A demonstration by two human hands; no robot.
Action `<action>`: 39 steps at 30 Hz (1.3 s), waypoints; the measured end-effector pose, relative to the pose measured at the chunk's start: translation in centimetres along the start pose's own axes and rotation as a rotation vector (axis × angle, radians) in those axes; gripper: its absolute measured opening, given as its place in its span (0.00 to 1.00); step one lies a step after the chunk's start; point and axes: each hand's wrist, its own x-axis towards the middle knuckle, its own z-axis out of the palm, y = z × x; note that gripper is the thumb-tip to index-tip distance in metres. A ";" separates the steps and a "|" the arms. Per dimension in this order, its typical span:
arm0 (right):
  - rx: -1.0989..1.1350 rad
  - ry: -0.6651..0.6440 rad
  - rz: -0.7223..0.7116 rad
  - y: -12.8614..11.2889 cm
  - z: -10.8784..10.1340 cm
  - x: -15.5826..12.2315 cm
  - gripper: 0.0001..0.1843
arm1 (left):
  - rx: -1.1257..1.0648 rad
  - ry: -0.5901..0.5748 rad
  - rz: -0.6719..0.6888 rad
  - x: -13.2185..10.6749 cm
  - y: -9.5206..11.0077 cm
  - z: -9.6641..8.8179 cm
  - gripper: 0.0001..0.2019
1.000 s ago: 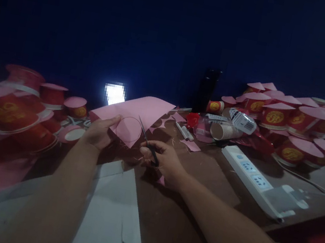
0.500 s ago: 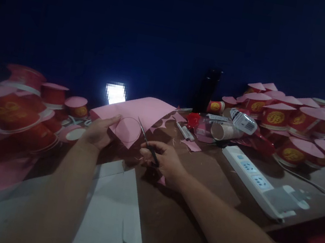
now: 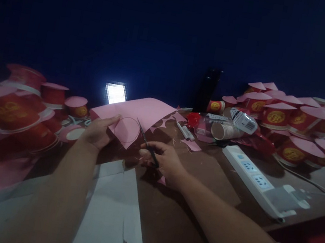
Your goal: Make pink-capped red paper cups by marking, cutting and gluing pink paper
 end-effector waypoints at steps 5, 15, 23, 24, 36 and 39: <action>-0.020 0.000 0.004 0.1 -0.1 0.0 0.19 | 0.007 0.003 -0.003 0.0 0.1 -0.1 0.11; 0.005 -0.013 0.028 0.1 -0.3 0.1 0.22 | 0.024 0.003 0.013 -0.1 0.3 0.1 0.11; -0.021 -0.003 0.028 -0.1 -0.2 -0.1 0.22 | 0.033 0.002 0.049 -0.4 0.6 0.4 0.11; -0.014 -0.006 0.034 -0.1 -0.2 -0.1 0.22 | 0.031 0.007 0.050 -0.5 0.6 0.4 0.11; 0.123 0.210 -0.157 -0.5 0.4 0.2 0.22 | -0.041 -0.088 -0.055 -0.6 -1.7 2.8 0.16; 0.152 0.256 -0.174 -0.6 0.4 0.3 0.25 | -0.028 -0.181 -0.097 -1.7 -2.7 4.6 0.21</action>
